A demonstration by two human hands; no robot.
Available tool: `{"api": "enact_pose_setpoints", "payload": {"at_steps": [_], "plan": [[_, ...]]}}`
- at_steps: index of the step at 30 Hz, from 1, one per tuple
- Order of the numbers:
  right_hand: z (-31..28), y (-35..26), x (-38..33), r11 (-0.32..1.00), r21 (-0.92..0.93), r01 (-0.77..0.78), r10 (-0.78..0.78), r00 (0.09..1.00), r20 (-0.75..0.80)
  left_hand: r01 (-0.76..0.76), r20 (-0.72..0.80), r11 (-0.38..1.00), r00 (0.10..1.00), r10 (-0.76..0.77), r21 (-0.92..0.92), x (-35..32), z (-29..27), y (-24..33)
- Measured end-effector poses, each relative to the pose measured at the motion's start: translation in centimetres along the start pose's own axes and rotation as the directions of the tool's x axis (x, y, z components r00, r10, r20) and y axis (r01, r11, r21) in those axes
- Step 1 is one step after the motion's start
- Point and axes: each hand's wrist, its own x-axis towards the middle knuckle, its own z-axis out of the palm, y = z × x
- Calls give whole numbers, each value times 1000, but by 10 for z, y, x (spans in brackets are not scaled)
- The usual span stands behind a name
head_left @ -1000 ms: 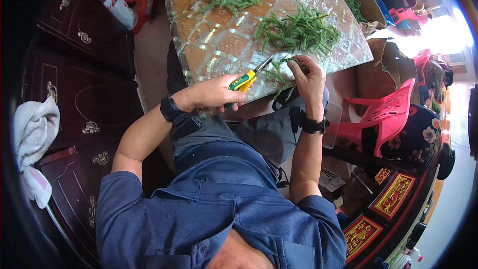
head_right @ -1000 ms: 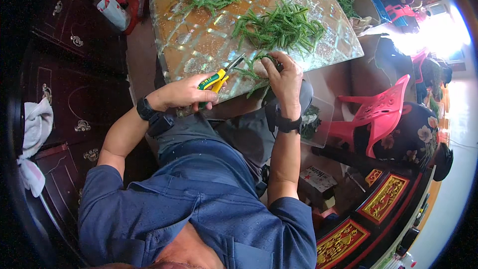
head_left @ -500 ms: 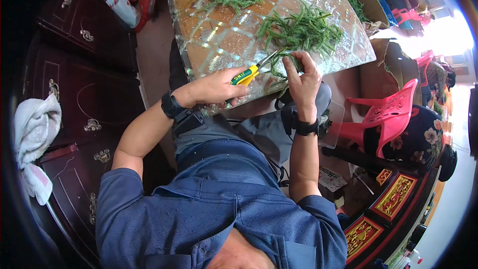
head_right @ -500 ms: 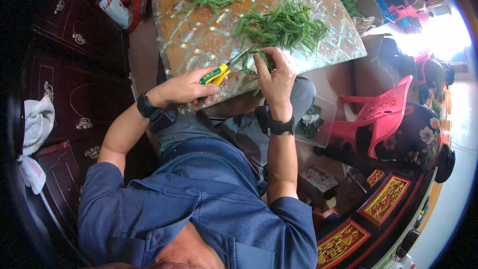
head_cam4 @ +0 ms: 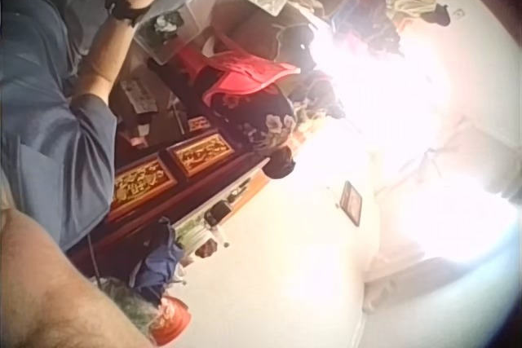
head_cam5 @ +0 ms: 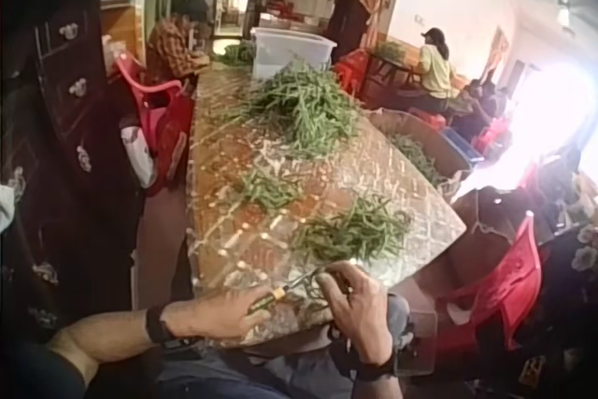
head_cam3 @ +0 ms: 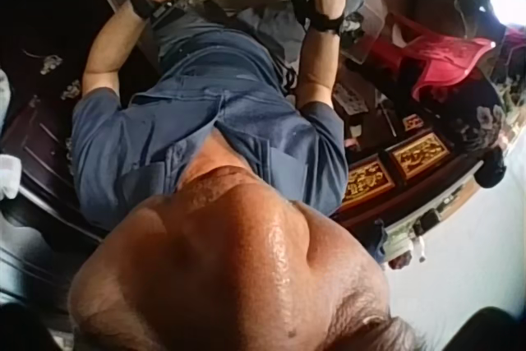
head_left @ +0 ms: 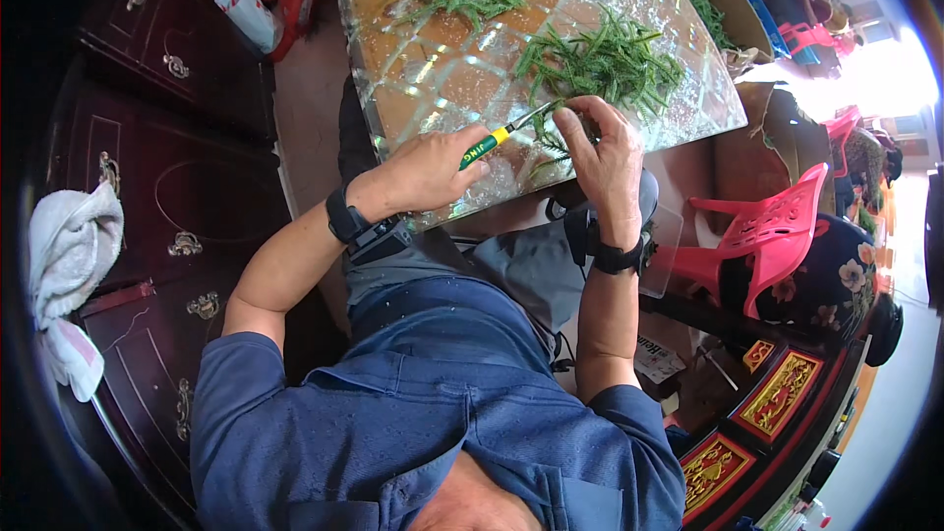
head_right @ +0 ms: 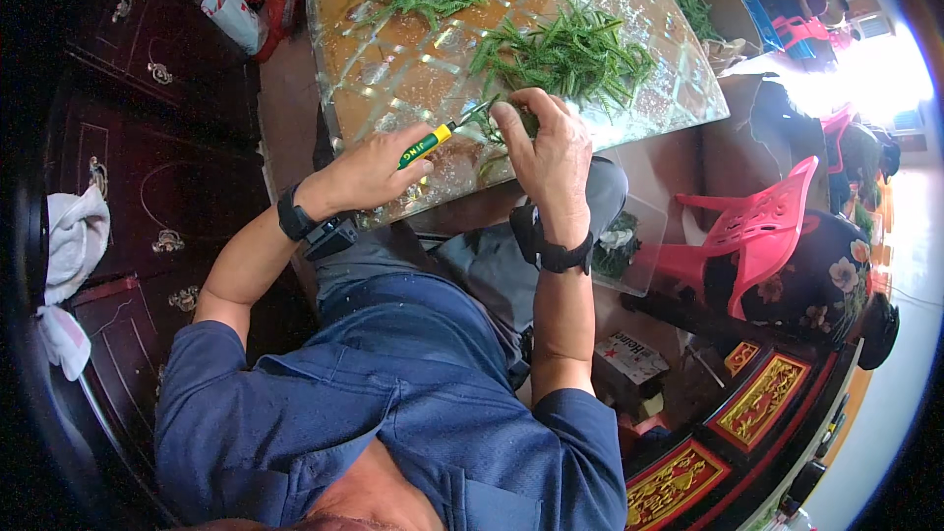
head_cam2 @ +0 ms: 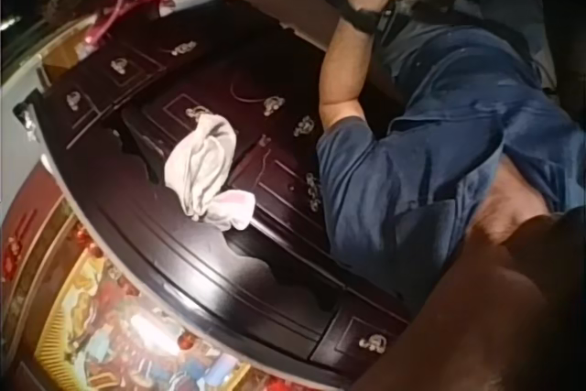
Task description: Trimming and cleaning green plant bundles using scissors on a work table.
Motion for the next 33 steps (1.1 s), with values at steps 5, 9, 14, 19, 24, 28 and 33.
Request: {"api": "enact_pose_setpoints", "payload": {"at_steps": [5, 9, 14, 19, 24, 28, 33], "plan": [[12, 5, -8, 963, 237, -127, 109, 990, 88, -13, -32, 999, 999, 12, -36, 0, 0, -4], [33, 5, -18, 989, 147, 27, -33, 998, 44, -40, -61, 998, 997, 37, -58, 3, 0, -8], [52, 9, -24, 978, 207, 32, -33, 999, -1, 51, -18, 997, 998, -52, -55, 2, -8, 1], [59, 12, -23, 899, 420, -124, 118, 992, 42, 21, -68, 999, 997, -23, -24, -1, -5, 1], [62, 12, -23, 809, 526, -263, 205, 965, 167, 77, -20, 996, 997, -78, -34, 0, -9, 6], [68, 7, -26, 766, 561, -312, 228, 949, 216, -31, -177, 999, 984, 36, 32, 2, -3, -2], [69, 3, -25, 769, 577, -275, 204, 961, 186, -40, -197, 991, 978, 65, 125, 1, -5, 2]]}}
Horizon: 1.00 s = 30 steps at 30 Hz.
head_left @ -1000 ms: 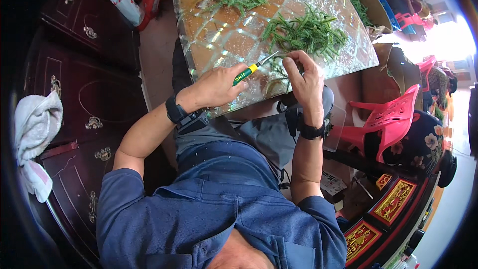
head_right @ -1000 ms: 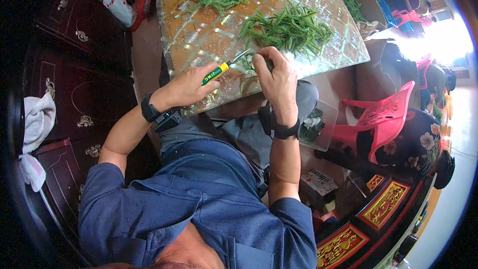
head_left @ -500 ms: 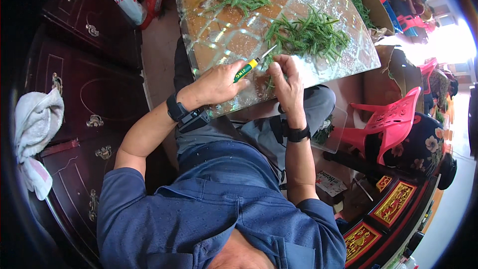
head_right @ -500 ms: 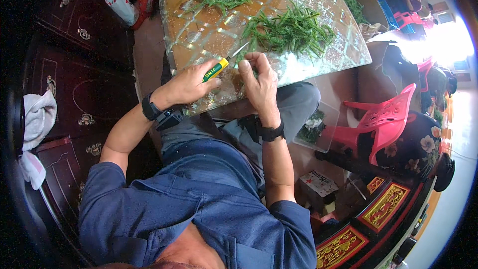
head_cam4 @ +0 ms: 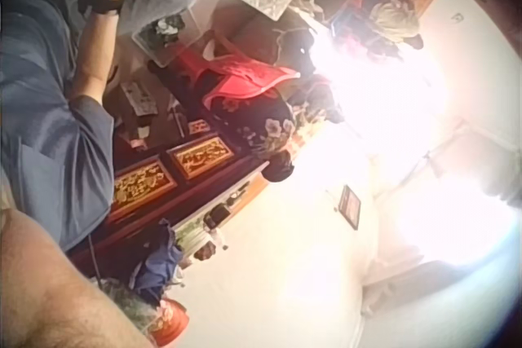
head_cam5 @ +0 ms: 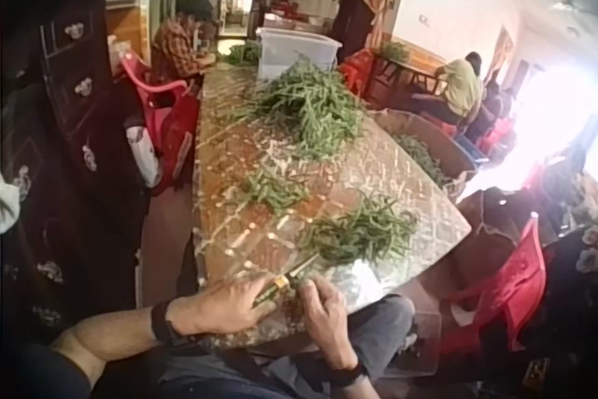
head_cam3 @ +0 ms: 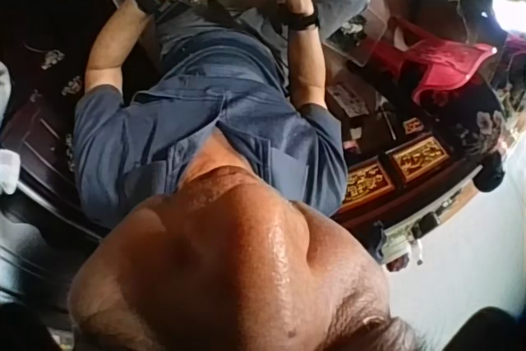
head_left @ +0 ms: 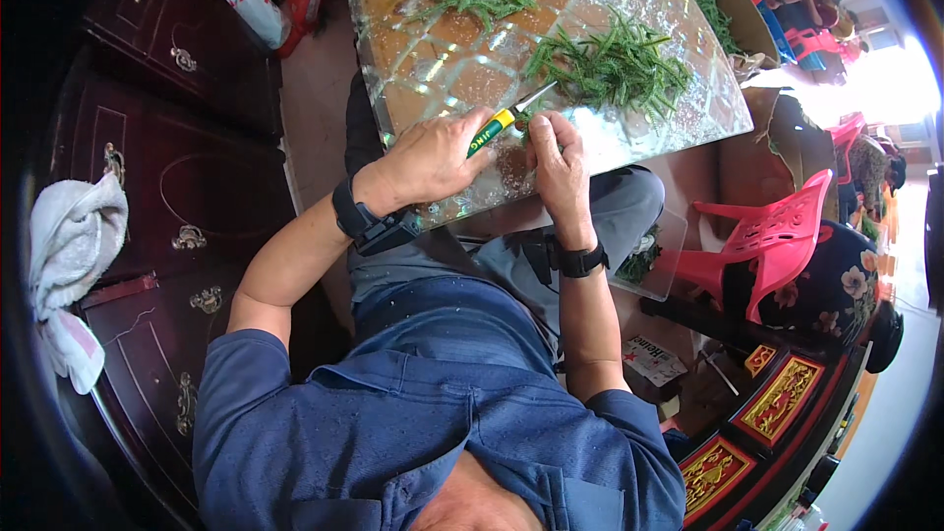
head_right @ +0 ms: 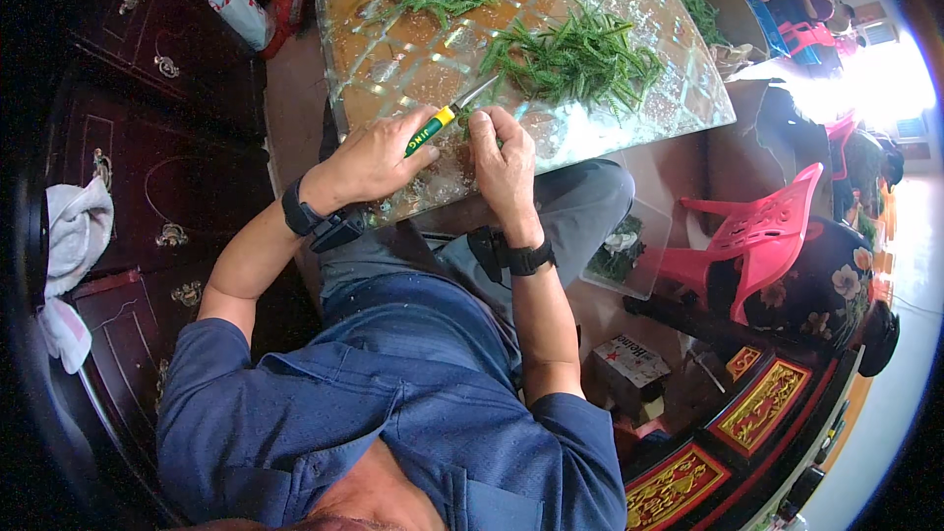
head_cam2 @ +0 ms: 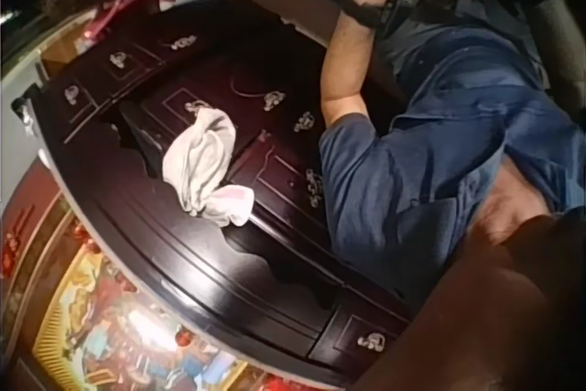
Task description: Trimming and cleaning green plant bundles using scissors on a work table.
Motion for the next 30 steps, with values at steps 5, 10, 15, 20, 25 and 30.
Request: {"api": "enact_pose_setpoints", "payload": {"at_steps": [5, 10, 15, 20, 25, 30], "plan": [[5, -3, 1, 998, 45, 34, -33, 999, -19, -18, -31, 998, 999, 19, 58, -3, 1, 5], [3, -9, 0, 998, 55, 43, -44, 999, 22, 11, 6, 994, 1000, -11, 107, -6, -7, 13], [2, -10, -1, 996, 64, 55, -57, 998, 33, 1, -5, 990, 1000, 0, 138, -6, -4, 12], [6, -14, -1, 964, 266, 19, -18, 1000, -8, 16, 51, 1000, 999, -17, 17, 2, -17, 9], [5, -11, 0, 976, 217, 12, -16, 1000, 15, 64, 116, 990, 992, -50, -123, 3, -25, 8], [8, -2, -1, 989, 146, 26, -24, 1000, -17, 49, 68, 997, 997, -46, -52, 1, -16, 2]]}}
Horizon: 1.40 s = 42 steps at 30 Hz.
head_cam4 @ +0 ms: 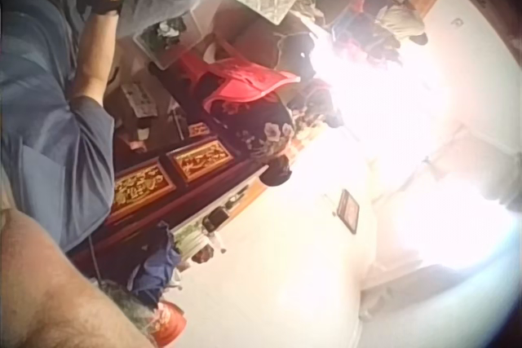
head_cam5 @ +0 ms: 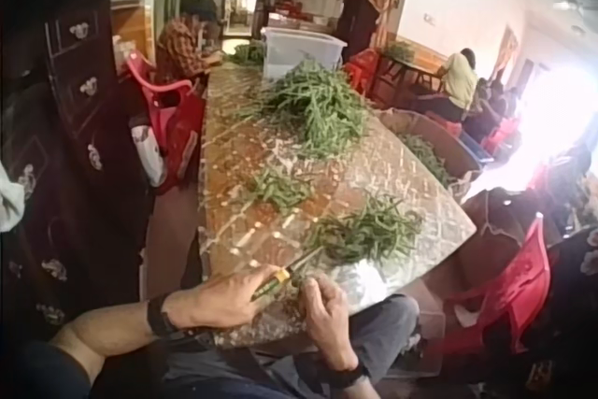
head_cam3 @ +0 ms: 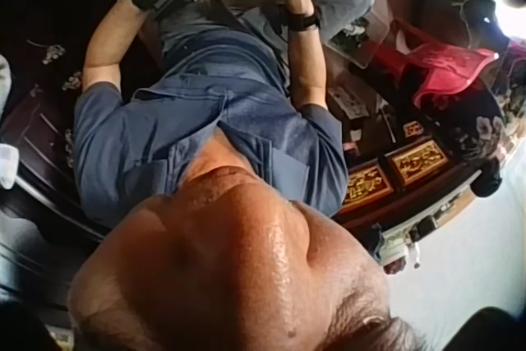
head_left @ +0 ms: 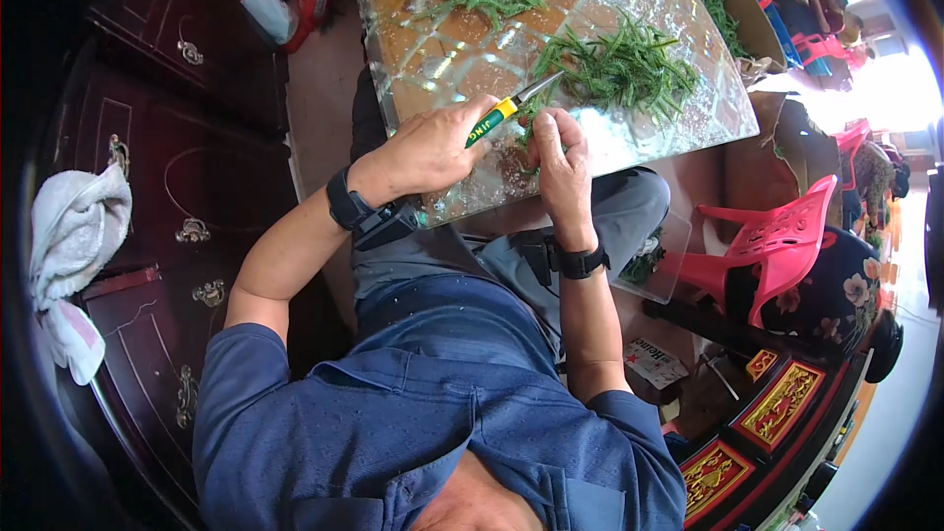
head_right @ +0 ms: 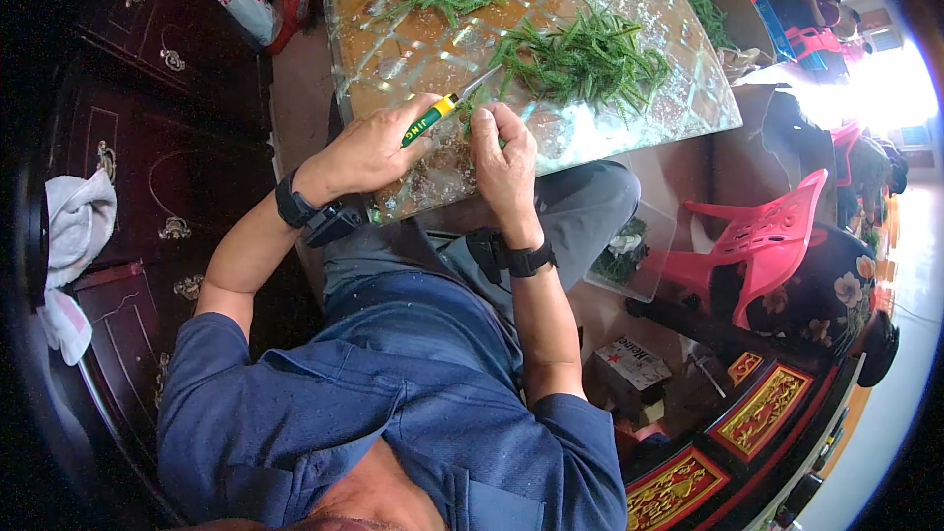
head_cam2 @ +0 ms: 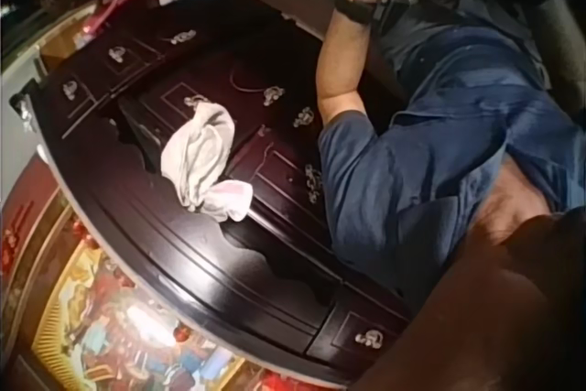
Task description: Trimming and cleaning green plant bundles using scissors on a work table.
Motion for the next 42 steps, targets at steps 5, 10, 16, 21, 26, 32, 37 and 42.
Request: {"api": "enact_pose_setpoints", "payload": {"at_steps": [5, 10, 16, 21, 26, 32, 37, 42], "plan": [[2, 1, 4, 989, -135, 62, -68, 997, -34, -28, -34, 998, 999, 30, 49, -2, 7, 2], [2, -6, 4, 953, -268, 144, -144, 989, 23, -45, -91, 988, 994, 59, 145, -3, 14, 1], [-9, -3, -4, 973, -196, 120, -116, 993, 31, -105, -94, 980, 988, 122, 171, -2, 25, -3], [-20, -10, -16, 974, -211, 80, -77, 997, 22, -132, -63, 988, 989, 137, 82, 1, 29, 9], [-25, -7, -24, 972, -227, 55, -59, 998, -10, 9, 90, 1000, 996, -8, -18, 0, 30, 23], [-21, -10, -26, 922, -363, 136, -155, 988, -23, 28, 100, 988, 995, -13, -150, -2, 36, 17], [-20, -9, -24, 926, -365, 92, -105, 994, -16, 29, 79, 990, 997, -18, -136, -3, 38, 12], [-15, -9, -20, 932, -359, 51, -64, 998, -25, 24, 59, 986, 998, -15, -166, -2, 39, 8]]}}
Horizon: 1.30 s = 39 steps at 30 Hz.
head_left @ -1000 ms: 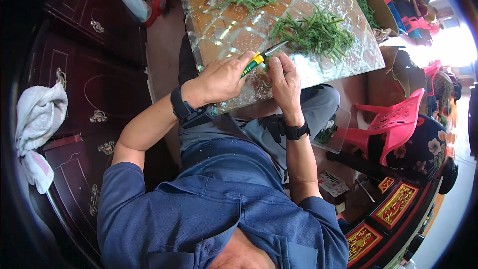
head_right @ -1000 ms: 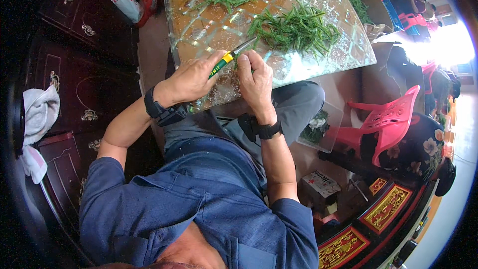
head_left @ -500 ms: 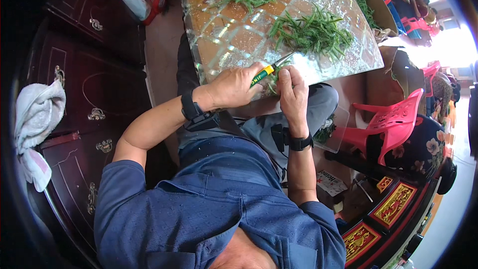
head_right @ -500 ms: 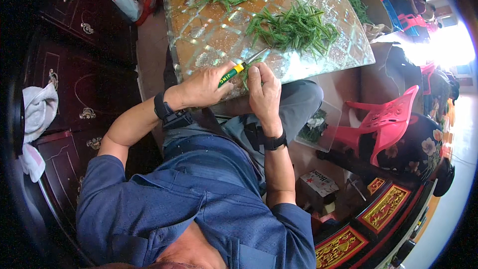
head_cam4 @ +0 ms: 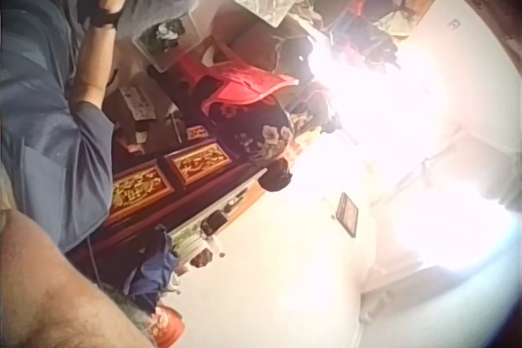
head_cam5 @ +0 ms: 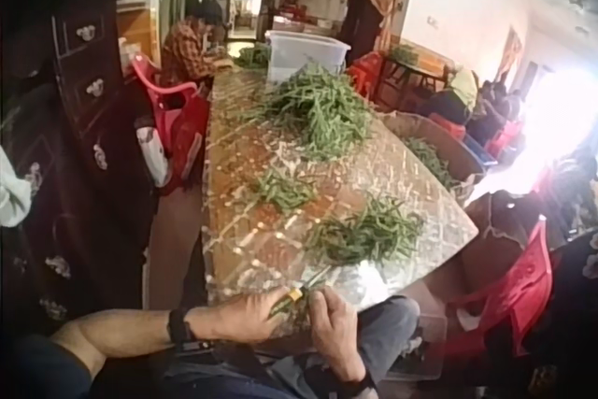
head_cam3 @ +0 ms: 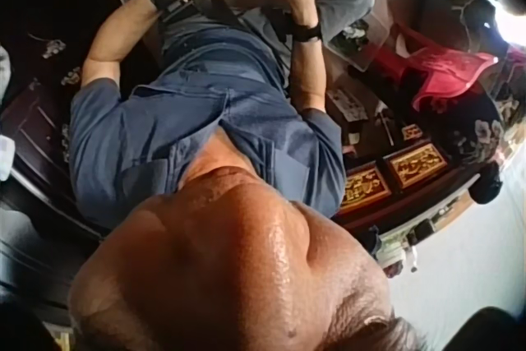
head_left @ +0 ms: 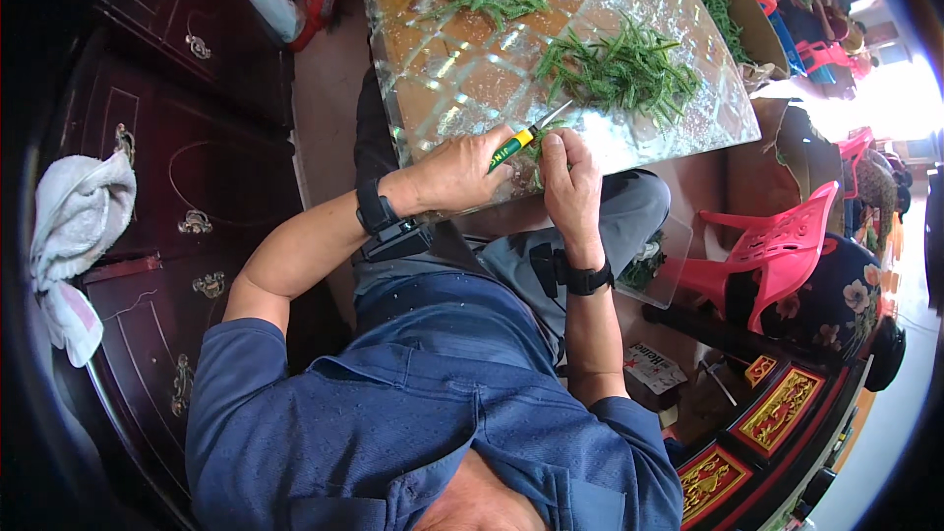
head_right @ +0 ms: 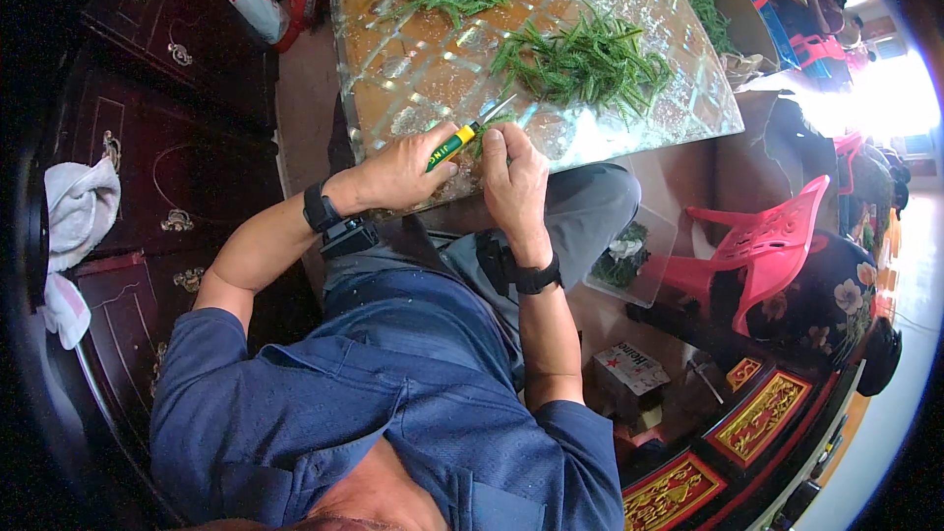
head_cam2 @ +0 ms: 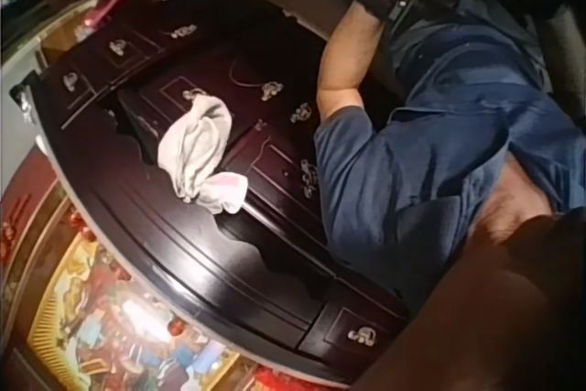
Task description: Trimming and cleaning green plant bundles using scissors on a work table.
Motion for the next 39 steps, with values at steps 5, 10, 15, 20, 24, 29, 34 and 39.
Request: {"api": "enact_pose_setpoints", "payload": {"at_steps": [5, 10, 15, 20, 24, 29, 34, 39], "plan": [[2, 7, 7, 1000, -7, -5, 4, 1000, -5, -22, -20, 1000, 1000, 22, -4, 7, 6, -13], [2, 14, 10, 1000, 14, -16, 15, 999, 29, -2, 73, 997, 997, 8, -77, 14, 1, -18], [-7, 12, 12, 978, 183, -100, 87, 993, 76, 341, 346, 770, 923, -166, -540, 16, -11, -20], [-25, 5, 20, 851, 501, -159, 174, 985, 17, 385, 392, 576, 912, -119, -721, 12, -22, -26], [-38, 8, 24, 646, 753, -124, 79, 992, 95, 386, 378, 439, 919, -110, -811, 12, -24, -32], [-34, 4, 27, 671, 736, -87, -15, 991, 131, 386, 382, 356, 920, -84, -851, 12, -26, -41], [-26, -10, 23, 898, 439, 17, -12, 1000, -15, 378, 376, 313, 924, -70, -871, 9, -24, -43], [-22, -14, 24, 973, -3, 229, -228, 968, -103, 373, 380, 291, 924, -35, -881, 9, -25, -43]]}}
